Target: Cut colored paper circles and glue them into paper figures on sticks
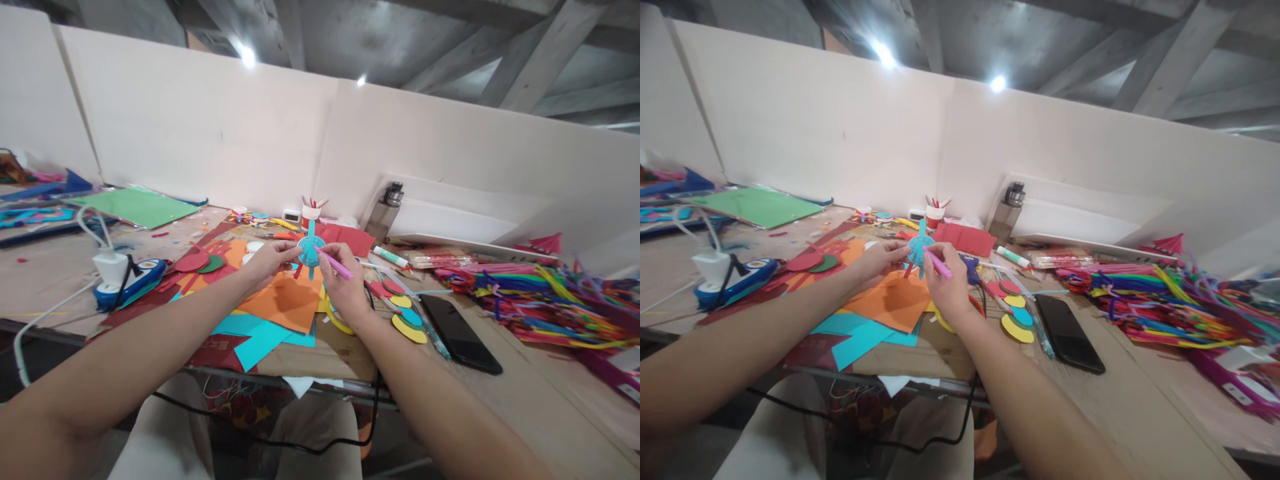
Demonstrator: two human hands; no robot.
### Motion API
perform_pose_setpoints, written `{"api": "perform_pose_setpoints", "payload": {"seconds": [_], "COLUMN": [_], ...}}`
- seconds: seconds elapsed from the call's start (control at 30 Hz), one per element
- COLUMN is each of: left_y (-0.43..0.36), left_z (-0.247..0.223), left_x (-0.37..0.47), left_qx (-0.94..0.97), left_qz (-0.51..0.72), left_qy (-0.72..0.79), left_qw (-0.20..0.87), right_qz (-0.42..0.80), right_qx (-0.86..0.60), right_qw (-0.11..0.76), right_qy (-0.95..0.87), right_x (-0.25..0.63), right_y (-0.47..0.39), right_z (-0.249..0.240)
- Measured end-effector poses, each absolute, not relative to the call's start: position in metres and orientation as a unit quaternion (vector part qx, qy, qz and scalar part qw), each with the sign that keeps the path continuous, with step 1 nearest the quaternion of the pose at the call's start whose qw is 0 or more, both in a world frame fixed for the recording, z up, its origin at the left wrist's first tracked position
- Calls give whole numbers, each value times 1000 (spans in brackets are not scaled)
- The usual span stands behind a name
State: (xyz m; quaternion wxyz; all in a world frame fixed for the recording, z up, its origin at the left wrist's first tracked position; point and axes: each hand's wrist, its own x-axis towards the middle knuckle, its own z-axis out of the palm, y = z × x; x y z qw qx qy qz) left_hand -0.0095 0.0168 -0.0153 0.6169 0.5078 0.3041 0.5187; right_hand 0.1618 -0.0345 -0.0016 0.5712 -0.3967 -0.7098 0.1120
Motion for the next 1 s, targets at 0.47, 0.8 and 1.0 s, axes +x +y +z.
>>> {"api": "perform_pose_setpoints", "payload": {"seconds": [0.47, 0.8, 1.0], "left_y": [18, 13, 13], "left_z": [-16, -12, -11], "left_x": [-10, -10, -10], "left_qx": [508, 508, 508], "left_qz": [519, 518, 517], "left_qy": [308, 319, 318], "left_qw": [614, 611, 611], "right_qz": [76, 59, 62], "right_qx": [-398, -407, -412], "right_qw": [533, 539, 543], "right_qy": [-743, -735, -729], "right_x": [161, 161, 160], "right_y": [-33, -34, -35], "right_z": [-6, -3, -2]}}
